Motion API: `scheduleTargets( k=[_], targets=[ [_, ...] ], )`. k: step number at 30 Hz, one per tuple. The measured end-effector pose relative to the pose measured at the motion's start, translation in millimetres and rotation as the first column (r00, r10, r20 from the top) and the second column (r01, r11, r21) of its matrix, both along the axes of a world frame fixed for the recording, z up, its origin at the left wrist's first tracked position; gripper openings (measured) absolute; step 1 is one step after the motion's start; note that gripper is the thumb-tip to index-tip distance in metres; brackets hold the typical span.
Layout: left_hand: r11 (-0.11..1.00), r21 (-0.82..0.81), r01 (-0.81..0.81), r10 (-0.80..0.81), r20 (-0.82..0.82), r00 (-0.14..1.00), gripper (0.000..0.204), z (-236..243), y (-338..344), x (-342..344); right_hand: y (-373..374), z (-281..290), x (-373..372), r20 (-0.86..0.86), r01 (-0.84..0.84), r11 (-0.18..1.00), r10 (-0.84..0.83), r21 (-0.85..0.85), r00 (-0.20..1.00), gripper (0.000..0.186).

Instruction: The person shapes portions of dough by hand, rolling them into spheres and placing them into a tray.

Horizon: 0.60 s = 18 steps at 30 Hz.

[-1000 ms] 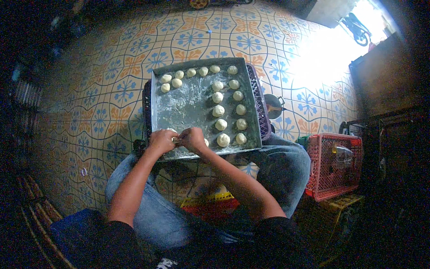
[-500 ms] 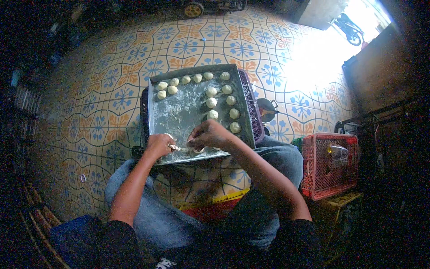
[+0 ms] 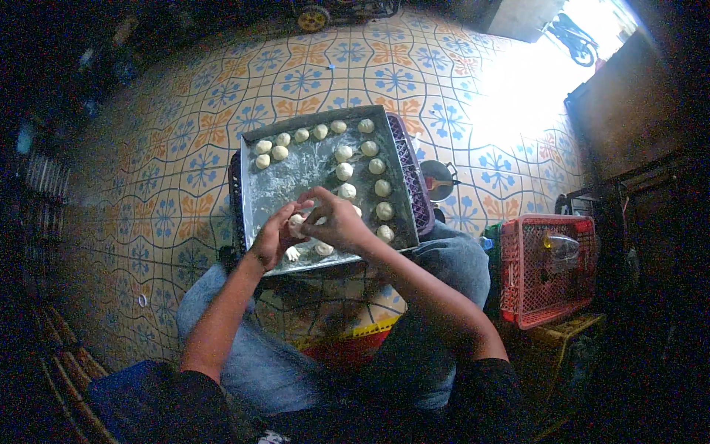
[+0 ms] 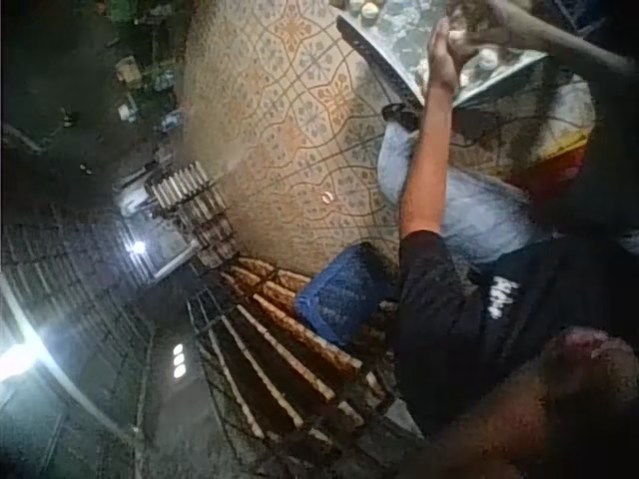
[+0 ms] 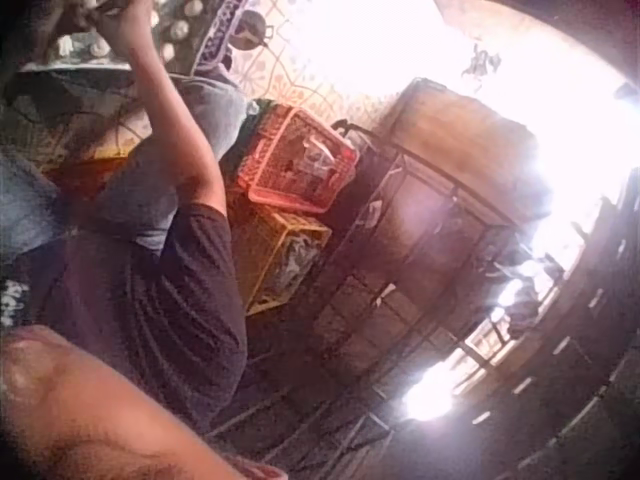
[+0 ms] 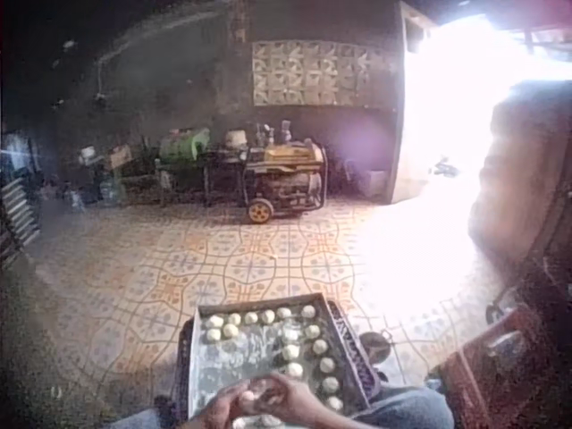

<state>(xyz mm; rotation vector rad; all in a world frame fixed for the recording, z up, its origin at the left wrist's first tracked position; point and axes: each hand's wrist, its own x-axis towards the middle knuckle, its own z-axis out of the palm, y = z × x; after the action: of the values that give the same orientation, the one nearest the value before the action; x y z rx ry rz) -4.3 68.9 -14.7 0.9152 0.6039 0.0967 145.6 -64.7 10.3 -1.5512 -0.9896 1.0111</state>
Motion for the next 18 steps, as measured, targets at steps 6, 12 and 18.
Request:
scheduleTargets(
  k=[6,12,18],
  targets=[
    [0.992,-0.005,-0.127,0.127,0.009,0.992,0.035,-7,-9,16,19,-3,-4,0.442,0.186,0.953,-0.278,0.240,0.853,0.063],
    [0.953,-0.095,-0.289,0.304,0.311,0.900,0.035,13,-17,43,28,-5,10,-0.482,0.335,0.928,-0.222,0.161,0.848,0.066],
    [0.642,0.709,-0.293,0.041,0.350,0.936,0.020,7,-36,60,44,-13,-22,-0.896,0.442,0.897,-0.194,0.003,0.400,0.073]
  ],
)
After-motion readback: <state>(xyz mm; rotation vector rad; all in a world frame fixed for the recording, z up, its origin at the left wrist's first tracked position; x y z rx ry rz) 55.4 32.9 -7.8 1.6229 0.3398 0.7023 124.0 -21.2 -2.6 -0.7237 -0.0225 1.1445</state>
